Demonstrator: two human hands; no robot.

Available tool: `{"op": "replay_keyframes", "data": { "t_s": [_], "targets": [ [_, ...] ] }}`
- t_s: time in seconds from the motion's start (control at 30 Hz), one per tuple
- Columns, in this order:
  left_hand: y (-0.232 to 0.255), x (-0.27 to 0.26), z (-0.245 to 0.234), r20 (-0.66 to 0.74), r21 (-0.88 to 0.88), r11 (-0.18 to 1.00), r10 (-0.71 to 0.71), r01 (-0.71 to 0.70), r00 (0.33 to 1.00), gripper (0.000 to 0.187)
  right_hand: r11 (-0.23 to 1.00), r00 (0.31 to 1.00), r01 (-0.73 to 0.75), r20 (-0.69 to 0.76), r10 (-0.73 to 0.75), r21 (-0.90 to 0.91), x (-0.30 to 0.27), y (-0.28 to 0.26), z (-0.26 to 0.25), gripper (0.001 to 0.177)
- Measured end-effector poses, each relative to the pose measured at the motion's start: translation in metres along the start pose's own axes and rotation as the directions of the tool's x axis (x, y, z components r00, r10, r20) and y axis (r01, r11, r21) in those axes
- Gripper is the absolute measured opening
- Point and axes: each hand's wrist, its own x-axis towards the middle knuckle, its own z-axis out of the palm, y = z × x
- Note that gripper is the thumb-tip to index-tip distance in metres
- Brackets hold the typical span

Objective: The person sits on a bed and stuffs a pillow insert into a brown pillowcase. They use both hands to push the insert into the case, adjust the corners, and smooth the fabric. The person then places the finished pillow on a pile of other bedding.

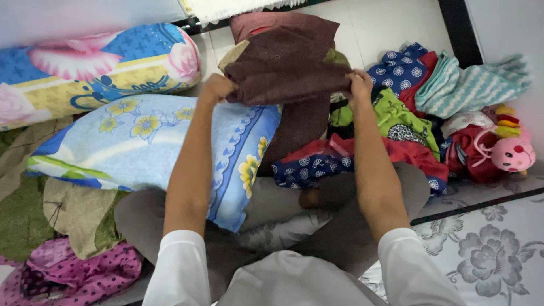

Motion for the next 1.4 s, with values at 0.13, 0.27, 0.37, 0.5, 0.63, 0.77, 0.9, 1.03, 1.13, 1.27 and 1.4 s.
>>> {"op": "replay_keyframes", "data": {
  "t_s": [0.13, 0.27, 0.37, 0.5, 0.63, 0.77, 0.9, 1.03, 1.13, 1.27, 1.4],
  "targets": [
    [0.001, 0.047, -0.028, 0.245, -0.719, 0.59, -0.278, 0.366, 0.929, 0.013, 0.923, 0.984, -0.136, 0.157, 0.084, 0.36, 0.035, -0.031, 0.029, 0.022],
    [0.005, 0.088, -0.018, -0.124, -0.89, 0.456, -0.191, -0.024, 0.974, 0.039, 0.907, 0.988, 0.014, 0.133, -0.077, 0.421, 0.079, -0.037, 0.057, 0.043],
    [0.014, 0.098, 0.029, -0.604, -0.47, 0.787, 0.044, -0.4, 0.796, 0.056, 0.812, 0.834, 0.552, 0.13, -0.537, -0.189, 0.086, -0.007, 0.095, 0.053],
    [0.039, 0.071, 0.094, -0.318, 0.338, 0.838, 0.531, -0.429, 0.786, 0.062, 0.12, 0.717, 0.65, 0.555, -0.421, -0.75, 0.053, 0.038, 0.134, 0.059],
    [0.056, 0.063, 0.135, -0.156, 0.441, 0.854, 0.376, -0.276, 0.914, 0.065, -0.072, 0.753, 0.611, 0.607, -0.254, -0.788, 0.036, 0.068, 0.146, 0.064],
    [0.022, 0.078, 0.145, -0.086, 0.427, 0.9, 0.132, -0.083, 0.988, 0.074, -0.092, 0.83, 0.502, 0.509, -0.228, -0.86, 0.063, 0.091, 0.117, 0.069],
    [0.002, 0.083, 0.142, 0.027, 0.424, 0.904, 0.045, -0.053, 0.999, 0.071, -0.025, 0.85, 0.486, 0.479, -0.22, -0.874, 0.081, 0.093, 0.093, 0.071],
    [-0.003, 0.082, 0.098, 0.124, 0.357, 0.908, 0.184, -0.217, 0.975, 0.065, 0.031, 0.805, 0.482, 0.428, -0.411, -0.876, 0.051, 0.097, 0.113, 0.066],
    [-0.036, 0.058, 0.035, 0.246, 0.478, 0.848, 0.122, -0.23, 0.962, 0.059, 0.173, 0.719, 0.652, 0.531, -0.448, -0.738, 0.017, 0.102, 0.126, 0.061],
    [-0.113, -0.028, -0.083, -0.221, 0.459, 0.873, -0.07, 0.167, 0.973, 0.05, 0.403, 0.88, 0.458, 0.468, -0.08, -0.792, -0.027, 0.123, 0.139, 0.069],
    [-0.177, -0.134, -0.155, -0.593, 0.606, 0.653, -0.01, 0.455, 0.805, 0.056, 0.371, 0.79, 0.552, 0.611, 0.053, -0.747, -0.058, 0.131, 0.165, 0.076]
  ]
}}
